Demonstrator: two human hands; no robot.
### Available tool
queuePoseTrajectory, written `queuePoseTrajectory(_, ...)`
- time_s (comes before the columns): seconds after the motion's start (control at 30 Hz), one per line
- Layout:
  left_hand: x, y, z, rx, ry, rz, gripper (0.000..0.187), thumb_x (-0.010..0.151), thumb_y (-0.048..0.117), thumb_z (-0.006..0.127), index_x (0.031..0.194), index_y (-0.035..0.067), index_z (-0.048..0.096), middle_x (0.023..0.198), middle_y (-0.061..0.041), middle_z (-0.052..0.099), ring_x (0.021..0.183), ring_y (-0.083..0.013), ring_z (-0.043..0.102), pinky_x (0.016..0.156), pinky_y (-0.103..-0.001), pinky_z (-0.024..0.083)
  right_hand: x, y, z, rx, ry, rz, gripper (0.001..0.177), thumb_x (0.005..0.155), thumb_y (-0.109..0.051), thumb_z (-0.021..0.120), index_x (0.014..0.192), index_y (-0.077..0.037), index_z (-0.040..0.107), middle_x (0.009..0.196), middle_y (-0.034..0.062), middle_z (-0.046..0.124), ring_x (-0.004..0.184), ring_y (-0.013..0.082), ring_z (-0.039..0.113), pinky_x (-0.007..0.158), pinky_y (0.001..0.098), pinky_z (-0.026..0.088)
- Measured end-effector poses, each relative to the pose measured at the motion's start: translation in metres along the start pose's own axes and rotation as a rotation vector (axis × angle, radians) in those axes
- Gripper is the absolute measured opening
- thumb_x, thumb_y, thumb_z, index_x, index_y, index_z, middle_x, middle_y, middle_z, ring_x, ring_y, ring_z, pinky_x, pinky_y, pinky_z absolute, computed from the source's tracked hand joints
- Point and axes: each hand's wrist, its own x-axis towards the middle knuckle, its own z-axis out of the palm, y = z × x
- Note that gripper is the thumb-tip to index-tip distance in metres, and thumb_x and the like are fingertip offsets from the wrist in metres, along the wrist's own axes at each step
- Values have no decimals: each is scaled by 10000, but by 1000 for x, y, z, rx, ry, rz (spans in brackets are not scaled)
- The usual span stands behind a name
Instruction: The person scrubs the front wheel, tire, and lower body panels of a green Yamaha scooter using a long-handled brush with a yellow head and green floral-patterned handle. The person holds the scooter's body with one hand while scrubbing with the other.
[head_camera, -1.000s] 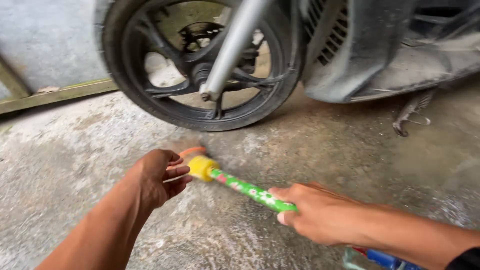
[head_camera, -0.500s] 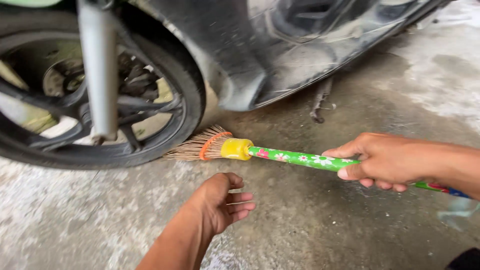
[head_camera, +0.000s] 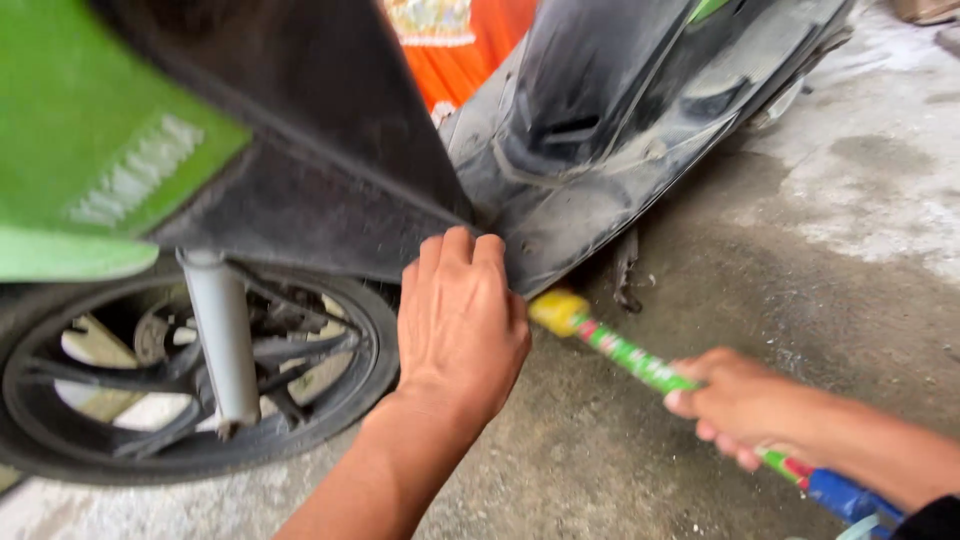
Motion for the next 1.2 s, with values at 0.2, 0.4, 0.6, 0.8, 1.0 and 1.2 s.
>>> queuePoseTrajectory(0.2, 53, 3, -19, 524, -13, 278, 407, 794, 210, 552, 1174, 81, 620, 1339, -189, 543, 1479, -401, 339, 1205, -617, 163, 1, 0, 13, -365, -36, -164, 561, 990, -312, 630, 1515, -436, 473, 724, 8, 661, 414, 132, 561, 374, 257, 458)
queuePoseTrajectory(0.4, 63, -36, -20, 828, -385, 265, 673, 884, 217, 420, 1518, 18, 315, 1618, -270, 263, 1564, -497, 43, 1200, -726, -52, 85, 48, 18, -415, 202, -129, 360, 939, -448, 566, 1292, -385, 594, 1131, -2, 715, 932, 212, 678, 696, 298, 515)
queuePoseTrajectory(0.6, 48, -73, 20, 776, -317, 553, 813, 873, 635, 487, 1446, 60, 439, 1347, -183, 478, 1296, -405, 340, 1111, -623, 168, 80, 41, 48, -501, -67, -170, 302, 921, -526, 525, 1076, -318, 679, 968, -22, 637, 900, 80, 630, 784, 233, 422)
queuePoseTrajectory(0.8, 50, -69, 9, 599, -392, 551, 782, 787, 588, 615, 1358, 60, 543, 1403, -201, 505, 1330, -377, 365, 1155, -623, 143, 57, 32, 35, -603, -28, -110, 479, 977, -608, 524, 1433, -461, 504, 1341, -9, 584, 1178, 122, 695, 976, 252, 508)
queuePoseTrajectory(1.0, 57, -54, -12, 563, -594, 489, 665, 794, 221, 662, 1425, 93, 498, 1527, -218, 396, 1399, -365, 289, 1182, -654, 76, 78, 35, 30, -429, 219, -61, 550, 964, -489, 593, 1487, -391, 455, 1288, -14, 725, 1101, 173, 772, 873, 313, 597)
queuePoseTrajectory(1.2, 60, -61, -3, 563, -530, 517, 700, 734, 551, 678, 1318, 172, 609, 1503, -173, 449, 1366, -328, 328, 1146, -617, 93, 13, -1, 35, -402, 2, -170, 524, 960, -406, 653, 1462, -476, 521, 745, -59, 719, 514, 60, 620, 501, 218, 502)
